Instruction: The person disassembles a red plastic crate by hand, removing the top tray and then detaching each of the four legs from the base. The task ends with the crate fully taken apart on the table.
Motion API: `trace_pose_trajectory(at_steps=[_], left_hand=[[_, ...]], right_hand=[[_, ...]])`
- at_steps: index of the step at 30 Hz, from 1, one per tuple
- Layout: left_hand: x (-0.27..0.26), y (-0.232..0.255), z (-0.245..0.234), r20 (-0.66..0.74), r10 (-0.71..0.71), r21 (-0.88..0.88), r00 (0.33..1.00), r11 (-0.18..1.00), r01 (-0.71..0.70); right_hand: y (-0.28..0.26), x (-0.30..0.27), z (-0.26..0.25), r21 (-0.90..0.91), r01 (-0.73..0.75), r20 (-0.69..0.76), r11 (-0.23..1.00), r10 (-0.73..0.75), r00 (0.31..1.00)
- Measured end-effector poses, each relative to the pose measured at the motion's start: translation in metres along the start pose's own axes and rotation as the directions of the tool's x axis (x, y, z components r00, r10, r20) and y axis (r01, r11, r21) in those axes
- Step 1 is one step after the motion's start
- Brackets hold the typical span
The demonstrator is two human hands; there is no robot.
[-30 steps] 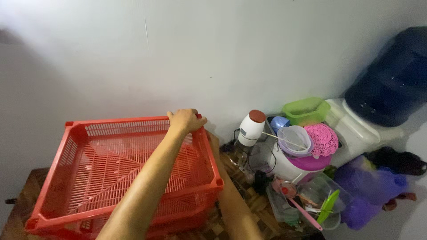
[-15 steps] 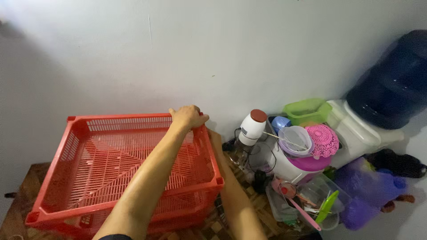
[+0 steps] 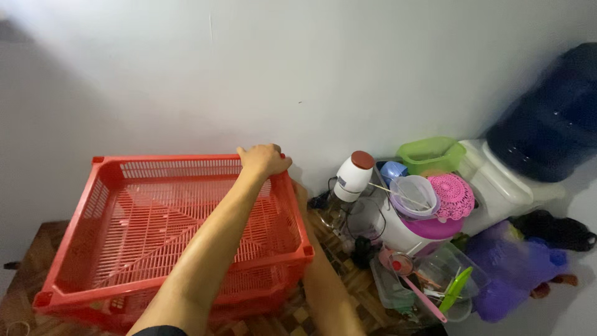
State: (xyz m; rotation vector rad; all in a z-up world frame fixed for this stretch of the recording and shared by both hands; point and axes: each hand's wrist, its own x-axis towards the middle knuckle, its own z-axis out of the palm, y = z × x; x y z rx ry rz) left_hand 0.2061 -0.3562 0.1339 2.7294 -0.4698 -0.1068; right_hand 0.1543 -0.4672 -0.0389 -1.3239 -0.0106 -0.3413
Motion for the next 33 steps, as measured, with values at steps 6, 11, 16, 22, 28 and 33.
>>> trace_pose_trajectory(at_steps=[6, 11, 16, 22, 28, 33], left_hand=[[0.009, 0.003, 0.0, 0.071, 0.007, -0.004, 0.997, 1.0, -0.006], [0.003, 0.002, -0.006, 0.074, -0.01, -0.019, 0.997, 1.0, 0.012], [0.003, 0.003, -0.009, 0.113, 0.001, -0.056, 0.994, 0.998, 0.006], [-0.006, 0.013, -0.015, 0.033, 0.001, 0.098, 0.999, 0.995, -0.004], [0.003, 0.01, -0.011, 0.142, 0.054, 0.168, 0.988, 0.983, -0.077], [0.007, 0.003, -0.005, 0.076, 0.102, 0.117, 0.992, 0.987, -0.111]], right_hand=[[0.002, -0.005, -0.005, -0.001, 0.003, -0.015, 1.0, -0.003, 1.0], [0.0, -0.005, -0.003, 0.004, 0.002, -0.017, 1.0, -0.002, 1.0], [0.003, -0.01, -0.004, 0.01, -0.009, -0.024, 1.0, 0.01, 1.0], [-0.012, 0.004, 0.003, 0.039, 0.045, -0.029, 0.998, -0.044, 0.999], [-0.01, 0.001, -0.001, 0.05, 0.049, -0.037, 0.998, -0.047, 0.998], [0.004, -0.02, 0.001, 0.046, -0.005, -0.019, 0.999, 0.006, 1.0]])
